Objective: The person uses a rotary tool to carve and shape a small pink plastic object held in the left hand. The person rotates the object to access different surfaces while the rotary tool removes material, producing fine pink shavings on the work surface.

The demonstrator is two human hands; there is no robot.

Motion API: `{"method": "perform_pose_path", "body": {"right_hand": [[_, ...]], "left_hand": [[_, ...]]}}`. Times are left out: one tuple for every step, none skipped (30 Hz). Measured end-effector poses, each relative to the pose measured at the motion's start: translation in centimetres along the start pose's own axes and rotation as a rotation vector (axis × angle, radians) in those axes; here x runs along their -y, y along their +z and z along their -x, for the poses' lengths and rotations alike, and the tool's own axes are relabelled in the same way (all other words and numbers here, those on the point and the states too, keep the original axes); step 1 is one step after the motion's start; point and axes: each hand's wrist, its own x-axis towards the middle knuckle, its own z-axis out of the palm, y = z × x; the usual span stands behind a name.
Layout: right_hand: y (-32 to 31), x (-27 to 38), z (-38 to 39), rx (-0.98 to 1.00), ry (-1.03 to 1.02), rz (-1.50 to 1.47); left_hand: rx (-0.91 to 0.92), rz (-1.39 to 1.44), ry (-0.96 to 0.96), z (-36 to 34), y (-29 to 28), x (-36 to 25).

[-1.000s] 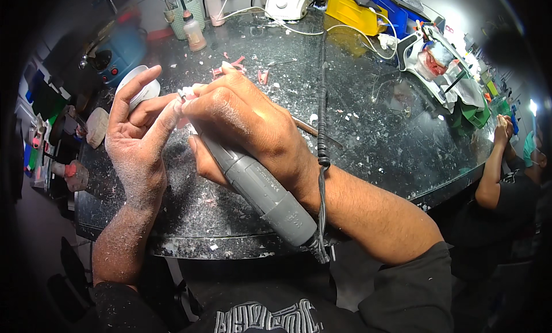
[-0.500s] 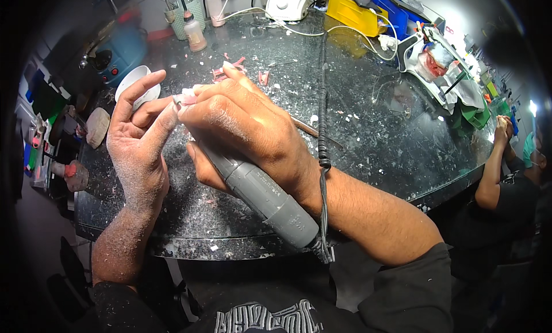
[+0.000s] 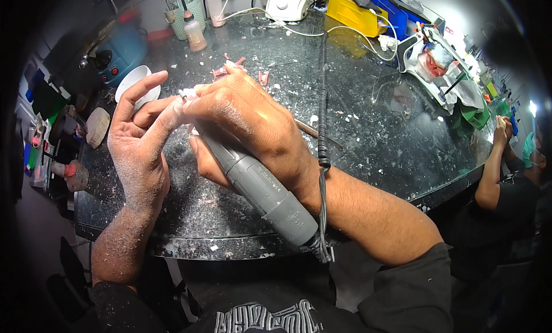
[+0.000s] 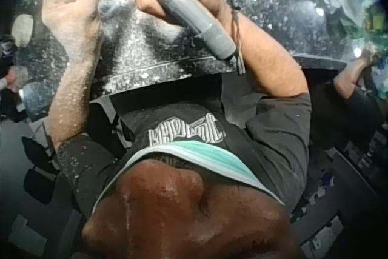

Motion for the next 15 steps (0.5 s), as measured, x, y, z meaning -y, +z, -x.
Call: {"method": "perform_pose_path", "body": {"right_hand": [[-0.08,-0.04,0.00,0.003,0.007,0.007],[-0.17,0.08,-0.17,0.013,-0.014,0.002],[-0.18,0.11,-0.15,0.010,-0.007,0.008],[-0.17,0.15,-0.11,0.007,-0.001,0.015],[-0.12,0.16,-0.08,0.004,0.005,0.020],[0.00,0.03,0.03,-0.008,0.004,0.023],[0.07,0.03,0.05,0.000,-0.003,0.019],[0.11,0.05,0.04,0.008,-0.010,0.015],[0.14,0.05,0.03,0.016,-0.018,0.012],[0.10,0.00,0.06,0.007,-0.007,0.021],[0.03,-0.06,0.09,-0.002,0.003,0.030],[-0.02,-0.09,0.09,-0.010,0.013,0.039],[-0.03,-0.10,0.05,-0.005,0.003,0.021],[-0.06,-0.10,-0.01,0.001,-0.006,0.005],[-0.09,-0.08,-0.07,0.006,-0.016,-0.012]], "left_hand": [[0.004,0.000,0.000,0.01,0.01,-0.01],[0.004,-0.002,0.002,0.00,0.02,-0.04],[0.003,-0.004,0.005,0.01,0.02,-0.07],[0.002,-0.006,0.008,0.00,0.01,-0.08],[0.005,-0.004,0.014,-0.01,-0.02,-0.01],[0.007,-0.003,0.020,-0.05,-0.06,0.12],[0.010,-0.002,0.026,-0.07,-0.08,0.20],[0.005,0.006,0.020,-0.09,-0.08,0.20],[0.000,0.014,0.014,-0.11,-0.06,0.20],[-0.006,0.022,0.008,-0.12,-0.05,0.20],[-0.003,0.027,-0.001,-0.12,-0.03,0.17],[0.000,0.031,-0.011,-0.12,-0.02,0.15],[0.003,0.036,-0.020,-0.12,-0.01,0.12],[0.001,0.054,-0.021,-0.15,-0.09,0.23],[-0.001,0.073,-0.022,-0.18,-0.23,0.44]]}}
